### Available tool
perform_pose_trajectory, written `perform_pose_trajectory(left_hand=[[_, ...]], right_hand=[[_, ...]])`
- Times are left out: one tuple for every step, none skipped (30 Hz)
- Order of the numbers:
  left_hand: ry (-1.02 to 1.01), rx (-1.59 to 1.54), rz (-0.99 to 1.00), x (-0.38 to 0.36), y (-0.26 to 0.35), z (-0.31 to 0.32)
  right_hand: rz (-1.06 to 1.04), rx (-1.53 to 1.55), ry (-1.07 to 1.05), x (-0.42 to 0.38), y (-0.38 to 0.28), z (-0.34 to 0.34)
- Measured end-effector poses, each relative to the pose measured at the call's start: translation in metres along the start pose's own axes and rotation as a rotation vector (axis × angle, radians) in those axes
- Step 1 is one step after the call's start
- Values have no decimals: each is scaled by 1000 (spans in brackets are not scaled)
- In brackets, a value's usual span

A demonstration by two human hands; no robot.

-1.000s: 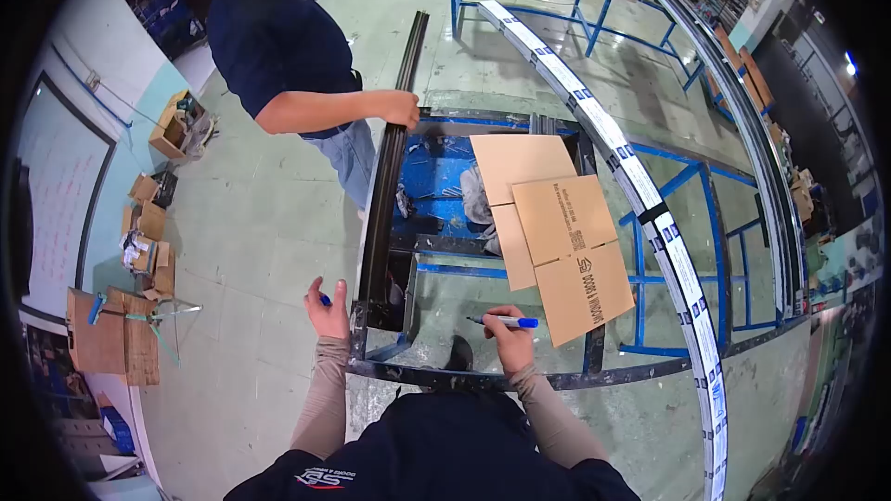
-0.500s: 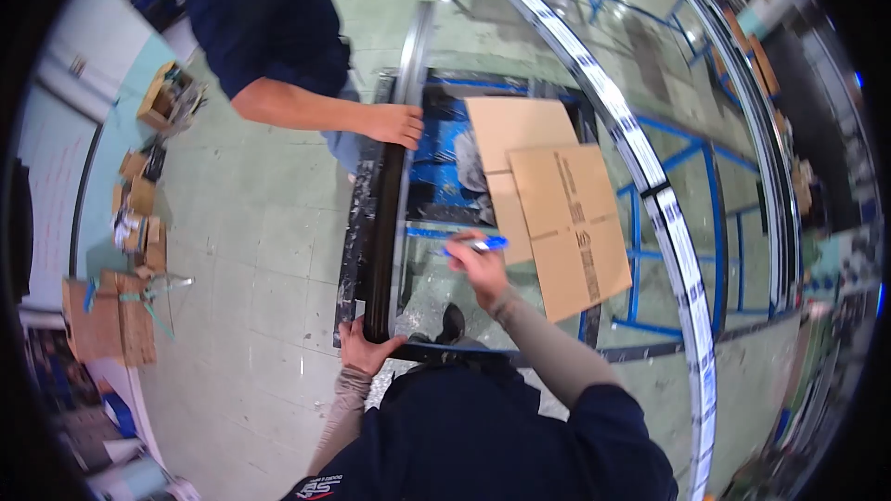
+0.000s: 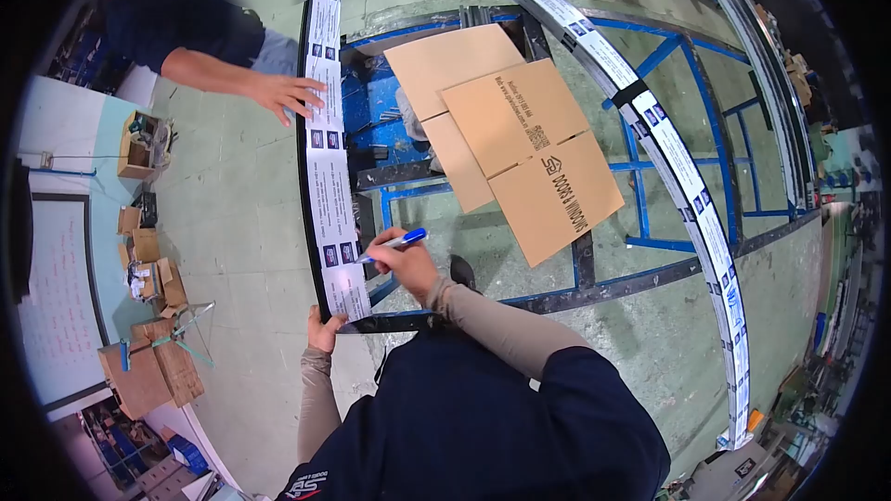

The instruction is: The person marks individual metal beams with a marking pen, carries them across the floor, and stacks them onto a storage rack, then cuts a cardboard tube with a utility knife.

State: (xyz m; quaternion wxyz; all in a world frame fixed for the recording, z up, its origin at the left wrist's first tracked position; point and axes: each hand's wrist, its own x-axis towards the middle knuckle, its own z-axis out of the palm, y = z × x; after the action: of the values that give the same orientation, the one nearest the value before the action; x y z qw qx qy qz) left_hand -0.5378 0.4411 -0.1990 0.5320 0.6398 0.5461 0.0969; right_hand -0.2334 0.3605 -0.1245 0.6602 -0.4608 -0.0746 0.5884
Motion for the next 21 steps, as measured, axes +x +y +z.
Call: perform_pose_trajectory(left_hand=[[-5, -27, 4, -1, 0, 0], [-7, -54, 2, 0, -1, 0], [-7, -82, -2, 0, 0, -1], [2, -47, 8, -2, 7, -1], [-2, -49, -16, -3, 5, -2], [-8, -50, -35, -1, 4, -3], [-15, -52, -51, 0, 3, -3], [1, -22, -38, 0, 2, -4], [17, 8, -26, -1, 4, -3], [34, 36, -15, -3, 6, -2], [105, 125, 33, -6, 8, -1], [179, 212, 80, -11, 15, 0], [255, 297, 124, -16, 27, 2], [359, 410, 144, -23, 40, 6], [467, 522, 159, -31, 60, 12], [577, 634, 167, -35, 71, 21], [615, 646, 165, -36, 68, 31], [655, 661, 159, -36, 61, 41], [693, 675, 152, -37, 55, 50], [694, 677, 166, -40, 50, 60], [719, 635, 141, -41, 50, 72]], right_hand=[[-5, -7, 23, -1, -2, -10], [-3, -14, 45, -2, -2, -18], [1, -21, 65, -3, -2, -25], [11, -23, 74, -4, -4, -32], [13, -26, 84, -3, -9, -38], [9, -30, 96, -3, -15, -40], [3, -19, 109, -3, -21, -41], [-4, -8, 123, -4, -27, -40], [-11, 2, 136, -4, -31, -40], [-26, 8, 137, -2, -31, -41], [-30, -15, 131, -1, -30, -43], [-35, -41, 123, 0, -30, -47], [-39, -70, 113, 0, -31, -50], [-42, -73, 111, -1, -33, -52], [-26, -77, 137, -1, -32, -55], [-9, -83, 161, 0, -30, -59], [9, -91, 180, 1, -29, -61], [5, -59, 227, 2, -29, -59], [1, -76, 220, 4, -29, -59], [-3, -93, 215, 7, -28, -61], [-5, -111, 214, 11, -29, -62]])
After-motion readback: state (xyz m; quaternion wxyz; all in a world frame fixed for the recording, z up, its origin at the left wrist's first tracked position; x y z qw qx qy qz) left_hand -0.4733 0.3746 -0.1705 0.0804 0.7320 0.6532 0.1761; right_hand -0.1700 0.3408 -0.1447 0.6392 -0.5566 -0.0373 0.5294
